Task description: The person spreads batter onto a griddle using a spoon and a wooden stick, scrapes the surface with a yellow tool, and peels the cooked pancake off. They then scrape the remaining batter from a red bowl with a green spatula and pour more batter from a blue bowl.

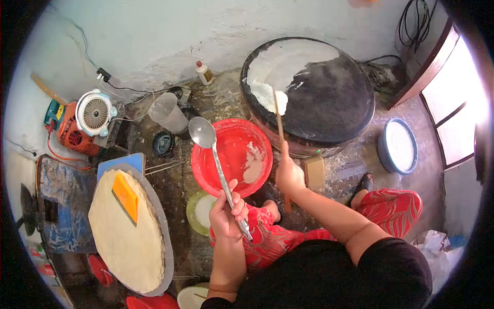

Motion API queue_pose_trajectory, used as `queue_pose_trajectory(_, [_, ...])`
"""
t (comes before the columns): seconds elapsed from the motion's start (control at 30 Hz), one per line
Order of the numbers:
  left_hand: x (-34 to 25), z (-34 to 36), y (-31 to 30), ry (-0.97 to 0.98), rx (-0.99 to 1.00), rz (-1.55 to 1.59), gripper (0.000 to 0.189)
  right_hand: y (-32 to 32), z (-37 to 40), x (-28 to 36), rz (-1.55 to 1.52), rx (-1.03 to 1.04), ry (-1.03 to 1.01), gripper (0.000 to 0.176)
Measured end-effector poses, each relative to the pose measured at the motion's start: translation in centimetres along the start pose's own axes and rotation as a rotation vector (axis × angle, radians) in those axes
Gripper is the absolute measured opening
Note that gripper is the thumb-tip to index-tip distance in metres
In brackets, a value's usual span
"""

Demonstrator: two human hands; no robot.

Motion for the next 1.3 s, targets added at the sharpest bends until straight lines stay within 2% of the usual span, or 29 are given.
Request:
queue_pose_trajectory(0.1, [-0.1,0.1,-0.3,-0.008,0.044,0.016,0.038,3.8,-4.3,1.4,0.162,0.079,-0.073,0.074])
queue_pose_trajectory(0.13, [0.0,0.2,-0.2,-0.009,0.043,0.009,0.038,4.1,-5.5,1.8,0.24,0.069,-0.038,0.073])
queue_pose_trajectory(0.17, [0.0,0.3,-0.2,-0.01,0.025,0.021,0.038,4.2,-6.2,0.9,0.17,-0.035,0.019,0.072])
queue_pose_trajectory(0.27, [-0.2,0.4,-0.4,-0.022,0.002,0.028,0.037,1.1,-2.5,-0.9,0.116,-0.088,0.032,0.071])
queue_pose_trajectory(0.37, [-0.3,0.2,-0.1,-0.014,0.004,0.004,0.037,0.2,0.5,-2.1,0.072,0.02,0.112,0.071])
queue_pose_trajectory(0.47, [0.0,0.3,-0.3,-0.002,0.018,-0.029,0.036,4.2,-1.5,-1.6,0.176,-0.025,-0.064,0.068])
queue_pose_trajectory(0.5, [0.0,0.2,-0.1,0.0,0.034,-0.038,0.036,3.6,-2.1,-1.4,0.166,-0.03,-0.064,0.068])
queue_pose_trajectory(0.57, [0.1,0.3,0.2,-0.014,0.011,-0.045,0.035,2.3,-2.8,-2.0,0.155,-0.069,0.088,0.069])
queue_pose_trajectory(0.63, [0.3,0.3,0.0,-0.037,-0.004,-0.031,0.035,0.6,-0.9,-3.8,0.101,-0.086,0.084,0.076])
queue_pose_trajectory(0.7, [0.0,0.0,-0.3,-0.052,0.033,-0.016,0.037,-0.8,2.1,-4.3,0.047,-0.039,0.143,0.074])
queue_pose_trajectory(0.77, [0.3,0.0,-0.2,-0.036,0.02,-0.03,0.036,0.3,2.6,-4.2,0.035,-0.025,0.118,0.078])
queue_pose_trajectory(0.8, [0.3,-0.1,-0.1,-0.009,-0.003,-0.057,0.035,1.4,1.8,-4.1,0.116,-0.044,0.021,0.078])
queue_pose_trajectory(0.87, [0.5,0.1,0.3,0.012,-0.051,-0.101,0.035,2.1,-0.4,-4.9,0.203,-0.053,0.025,0.079])
queue_pose_trajectory(0.9, [0.5,0.1,0.4,0.008,-0.052,-0.112,0.035,1.8,-0.9,-4.7,0.296,-0.059,0.03,0.079])
queue_pose_trajectory(1.03, [0.7,-0.5,-0.1,-0.034,-0.029,-0.096,0.035,-1.8,2.0,-7.5,0.18,-0.091,0.161,0.084])
queue_pose_trajectory(1.1, [0.5,-0.7,-0.4,-0.041,-0.005,-0.107,0.036,-1.7,2.9,-7.7,0.174,-0.076,0.178,0.083])
queue_pose_trajectory(1.17, [0.8,-0.6,-0.3,-0.029,0.0,-0.121,0.036,0.4,2.4,-7.4,0.23,-0.099,-0.001,0.077])
queue_pose_trajectory(1.23, [0.9,-0.7,-0.2,-0.03,-0.057,-0.136,0.035,0.0,1.7,-7.2,0.296,-0.063,-0.048,0.078])
queue_pose_trajectory(1.3, [1.0,-0.7,-0.1,-0.045,-0.048,-0.149,0.035,-1.9,1.3,-9.3,0.299,-0.063,0.126,0.079])
Point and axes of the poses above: each hand's wrist, its own z-axis away from the middle knuckle, its own y-axis out of the palm, x = y × z, the point moved 4 cm from there along -z, towards the middle knuckle, and after that the axes turned 2 degrees about y, right-handed, at the moved point
